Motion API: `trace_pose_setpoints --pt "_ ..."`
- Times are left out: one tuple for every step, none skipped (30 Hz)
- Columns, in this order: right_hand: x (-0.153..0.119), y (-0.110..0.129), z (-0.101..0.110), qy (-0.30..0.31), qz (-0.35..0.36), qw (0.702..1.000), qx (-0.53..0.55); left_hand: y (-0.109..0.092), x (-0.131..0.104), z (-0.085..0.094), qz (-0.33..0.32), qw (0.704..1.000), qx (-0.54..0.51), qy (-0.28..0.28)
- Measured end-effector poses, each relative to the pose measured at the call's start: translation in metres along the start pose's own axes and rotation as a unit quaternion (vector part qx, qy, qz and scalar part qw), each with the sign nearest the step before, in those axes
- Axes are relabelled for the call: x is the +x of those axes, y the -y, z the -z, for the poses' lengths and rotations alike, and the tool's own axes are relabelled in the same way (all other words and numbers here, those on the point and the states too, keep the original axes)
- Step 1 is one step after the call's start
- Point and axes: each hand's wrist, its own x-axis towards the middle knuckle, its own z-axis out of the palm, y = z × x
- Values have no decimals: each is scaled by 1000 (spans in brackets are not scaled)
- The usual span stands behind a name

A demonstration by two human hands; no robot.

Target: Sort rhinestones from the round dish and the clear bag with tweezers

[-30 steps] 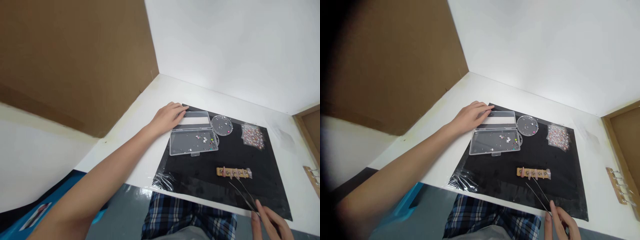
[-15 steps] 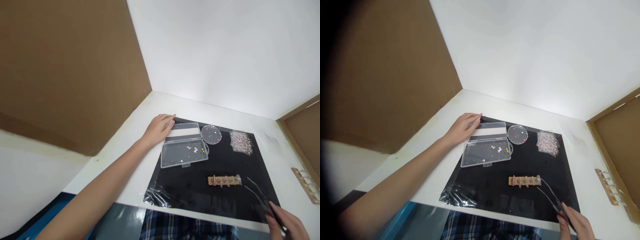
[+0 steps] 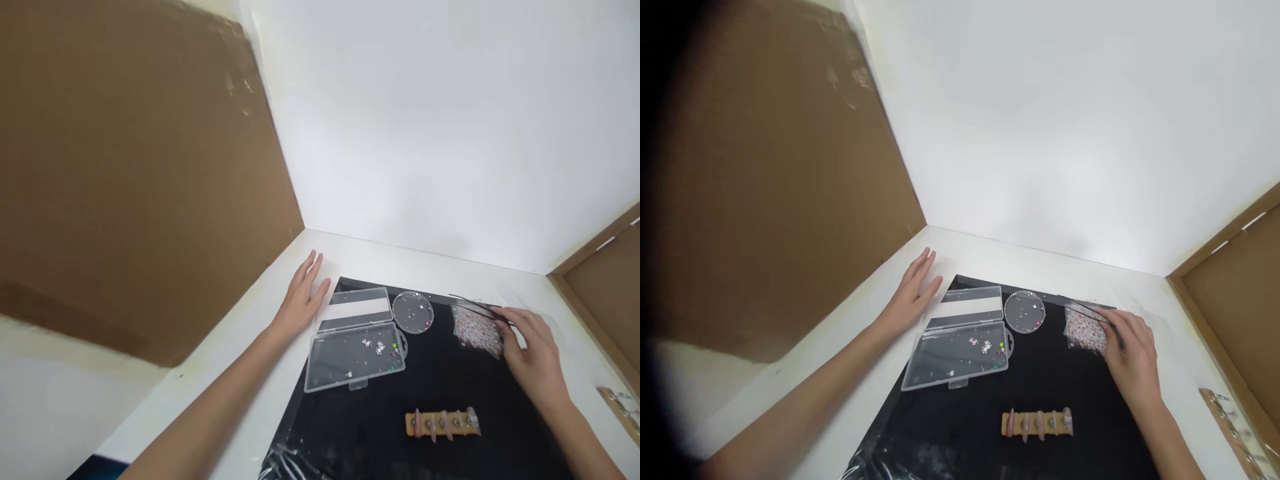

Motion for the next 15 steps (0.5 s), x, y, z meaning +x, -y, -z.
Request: trace_pose_setpoints --pt "3 -3 -9 1 7 1000 -1 0 0 1 10 1000 -4 -12" --pt "4 -4 -17 2 15 1000 -1 0 1 2 17 1000 -9 -22" --pt "4 -4 -24 3 24 1000 -2 0 1 3 22 999 -13 -32" --pt "3 -3 -29 6 33 999 -3 0 1 4 25 999 -17 -40" --pt "2 0 -32 8 44 999 -6 -1 1 5 29 998 -20 -47" --pt "0 3 -34 10 54 998 -9 -3 1 6 32 998 -20 -53" --pt "-2 7 -35 13 65 998 -12 -4 0 7 38 997 -20 -59" --pt "-3 10 -35 16 76 997 -16 -7 0 7 49 997 -23 -62" --pt "-4 12 -34 19 86 996 -19 -9 0 8 62 996 -29 -63" --pt "-4 13 -33 21 95 995 -23 -12 -1 9 75 995 -41 -58" --pt "-4 14 -32 23 101 994 -26 -14 -1 9 87 994 -56 -48" --pt "-3 14 -31 24 106 994 -28 -16 -1 10 97 992 -70 -34" --pt "-2 14 -31 25 109 993 -30 -17 -1 10 104 991 -81 -19" --pt "0 15 -30 25 111 993 -31 -17 -2 11 108 990 -87 -7" --pt "1 15 -30 24 113 993 -32 -16 -2 11 109 990 -89 3"
